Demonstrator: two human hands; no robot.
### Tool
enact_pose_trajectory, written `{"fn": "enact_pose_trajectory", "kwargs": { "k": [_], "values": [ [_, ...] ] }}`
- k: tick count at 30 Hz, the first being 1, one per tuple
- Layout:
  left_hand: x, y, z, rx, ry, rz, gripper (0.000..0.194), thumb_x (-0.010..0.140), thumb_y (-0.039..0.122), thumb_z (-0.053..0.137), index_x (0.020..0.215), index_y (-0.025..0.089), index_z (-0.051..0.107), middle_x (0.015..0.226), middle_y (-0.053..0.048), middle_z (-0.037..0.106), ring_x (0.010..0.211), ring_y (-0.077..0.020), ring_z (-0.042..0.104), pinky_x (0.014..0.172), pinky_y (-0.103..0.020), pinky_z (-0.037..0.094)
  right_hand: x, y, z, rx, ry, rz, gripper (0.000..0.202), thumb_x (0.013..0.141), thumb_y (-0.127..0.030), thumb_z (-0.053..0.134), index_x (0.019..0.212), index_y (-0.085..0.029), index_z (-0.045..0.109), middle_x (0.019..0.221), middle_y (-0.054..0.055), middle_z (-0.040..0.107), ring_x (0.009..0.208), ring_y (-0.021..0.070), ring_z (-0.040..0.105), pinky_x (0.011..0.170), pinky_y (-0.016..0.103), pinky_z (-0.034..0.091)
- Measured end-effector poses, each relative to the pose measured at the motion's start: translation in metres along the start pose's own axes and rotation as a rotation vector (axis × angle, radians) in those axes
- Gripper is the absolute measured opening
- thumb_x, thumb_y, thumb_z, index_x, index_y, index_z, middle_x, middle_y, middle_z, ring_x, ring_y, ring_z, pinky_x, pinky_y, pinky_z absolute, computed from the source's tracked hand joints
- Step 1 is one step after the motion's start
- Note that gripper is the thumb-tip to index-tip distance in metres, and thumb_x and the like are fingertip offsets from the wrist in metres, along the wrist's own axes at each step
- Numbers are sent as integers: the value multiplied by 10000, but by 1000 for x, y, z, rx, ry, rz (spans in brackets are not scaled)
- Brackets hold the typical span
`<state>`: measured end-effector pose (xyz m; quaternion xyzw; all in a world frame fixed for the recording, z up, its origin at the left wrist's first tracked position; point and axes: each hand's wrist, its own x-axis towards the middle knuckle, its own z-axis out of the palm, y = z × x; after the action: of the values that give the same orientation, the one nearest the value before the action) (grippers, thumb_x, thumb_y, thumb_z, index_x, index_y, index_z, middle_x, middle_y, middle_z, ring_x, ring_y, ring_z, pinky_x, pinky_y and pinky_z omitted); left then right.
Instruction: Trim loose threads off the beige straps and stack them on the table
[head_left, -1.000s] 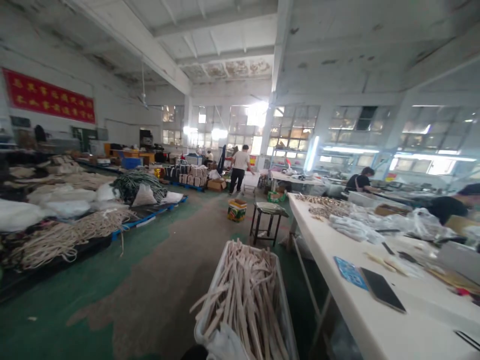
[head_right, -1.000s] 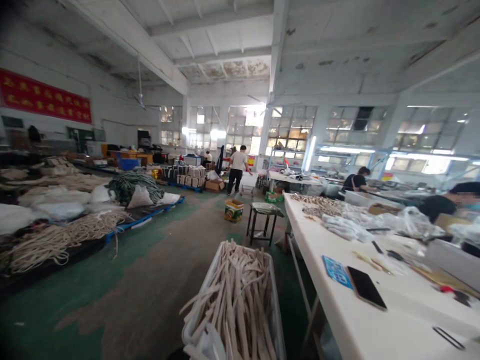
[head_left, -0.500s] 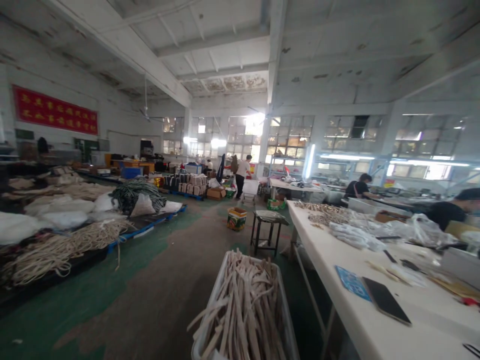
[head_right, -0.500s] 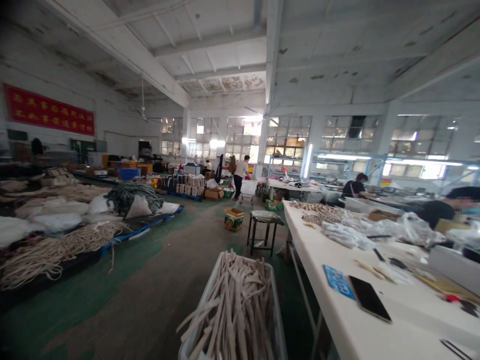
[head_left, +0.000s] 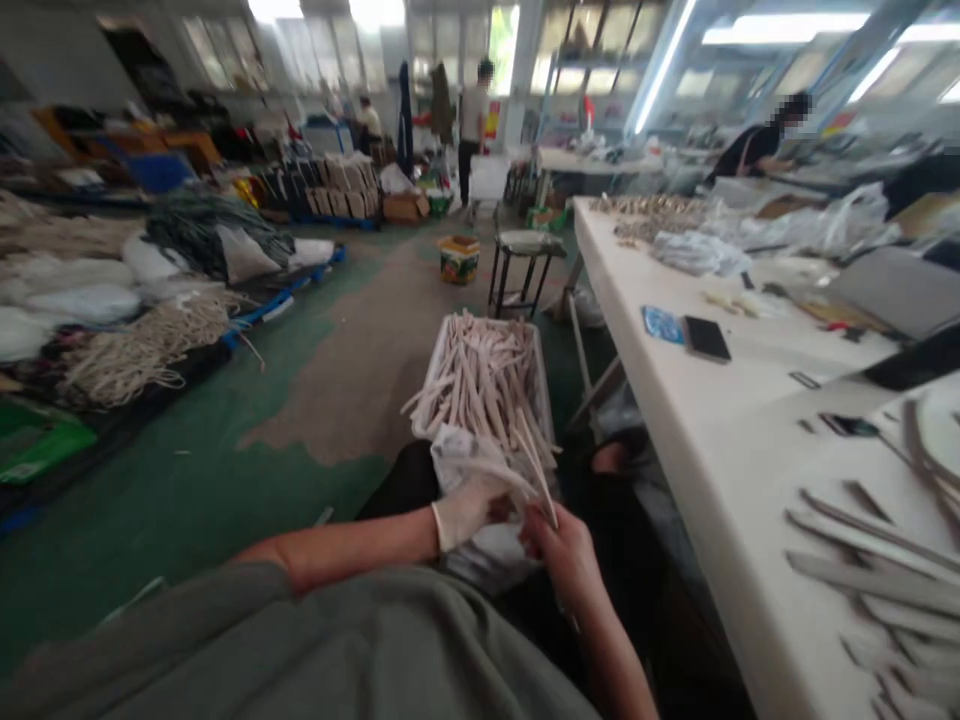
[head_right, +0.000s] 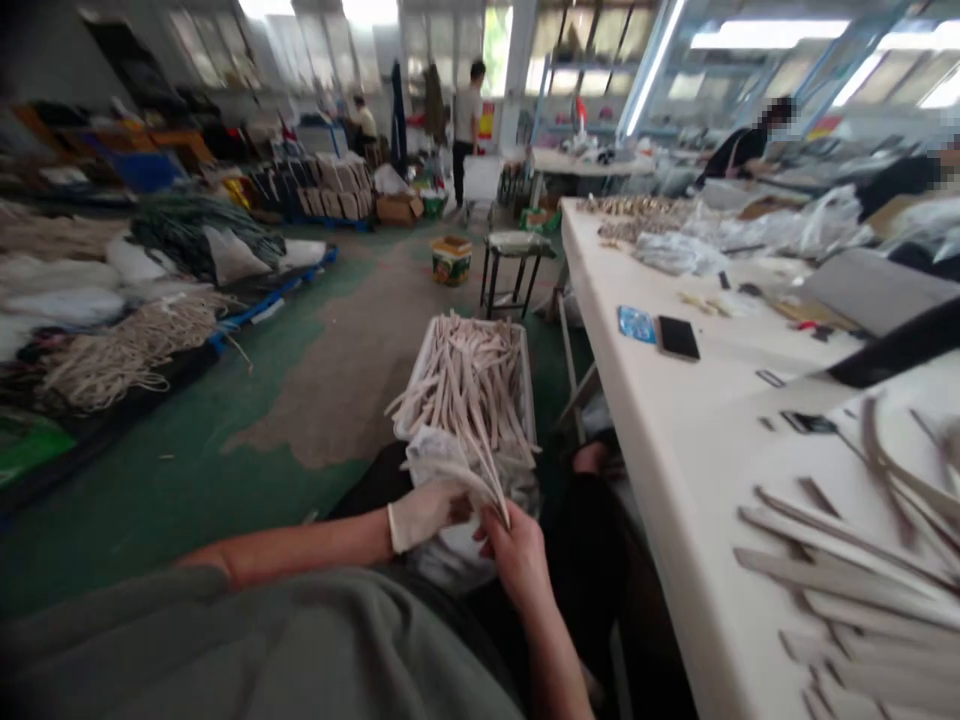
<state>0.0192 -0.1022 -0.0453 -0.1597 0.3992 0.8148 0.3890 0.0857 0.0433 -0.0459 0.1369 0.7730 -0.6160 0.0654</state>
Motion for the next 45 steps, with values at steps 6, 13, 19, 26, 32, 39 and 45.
{"fn": "enact_pose_trajectory", "kwargs": {
  "k": [6, 13, 19, 26, 32, 39, 45],
  "values": [
    [7, -2, -32, -196, -96, -321, 576, 959, 604, 449, 1040, 85, 686, 970, -152, 728, 853, -244, 707, 782, -348, 543, -13, -1, -1, 250, 49, 124, 392, 804, -563, 699, 768, -175, 652, 591, 12, 624, 481, 129, 492, 484, 263, 376],
    [20, -6, -42, -411, 102, -203, 462, 984, 541, 441, 971, 120, 630, 858, -111, 710, 774, -208, 701, 736, -333, 563, -37, 21, -7, 202, 83, 197, 401, 823, -567, 683, 768, -171, 649, 592, 8, 623, 479, 120, 493, 475, 248, 377],
    [36, 42, -23, -198, 240, 90, 136, 890, 243, 677, 795, 158, 630, 732, -18, 676, 642, -126, 639, 636, -230, 503, -19, -3, -1, 104, 58, 162, 433, 794, -605, 686, 768, -174, 652, 593, 16, 639, 458, 120, 499, 442, 235, 361],
    [-23, 137, -38, 223, 289, 960, 322, 710, 395, 833, 936, 185, 741, 788, 2, 695, 760, -151, 655, 689, -237, 505, 10, -53, 29, 62, -147, -65, 454, 884, -597, 585, 678, -193, 604, 579, 14, 634, 459, 114, 526, 478, 226, 401],
    [-47, 80, -87, -54, 329, 622, 208, 751, 312, 795, 862, 163, 700, 783, -15, 693, 734, -144, 657, 689, -240, 535, -2, -25, 41, 20, -231, 34, 442, 866, -606, 578, 714, -192, 602, 544, 0, 599, 425, 120, 486, 439, 235, 365],
    [-37, 15, -98, -325, 477, 7, 157, 925, 163, 581, 769, 166, 603, 742, -15, 650, 660, -107, 628, 661, -215, 525, -34, -13, 5, -335, -230, 115, 392, 888, -531, 503, 665, -218, 578, 515, -11, 575, 443, 144, 512, 468, 250, 379],
    [-35, -4, -76, -266, 416, -170, 169, 931, 103, 526, 806, 144, 631, 754, -51, 659, 683, -136, 645, 697, -245, 527, -14, -21, 31, -560, -179, 44, 385, 888, -486, 470, 617, -231, 565, 511, 7, 588, 472, 163, 545, 487, 260, 358]
  ]
}}
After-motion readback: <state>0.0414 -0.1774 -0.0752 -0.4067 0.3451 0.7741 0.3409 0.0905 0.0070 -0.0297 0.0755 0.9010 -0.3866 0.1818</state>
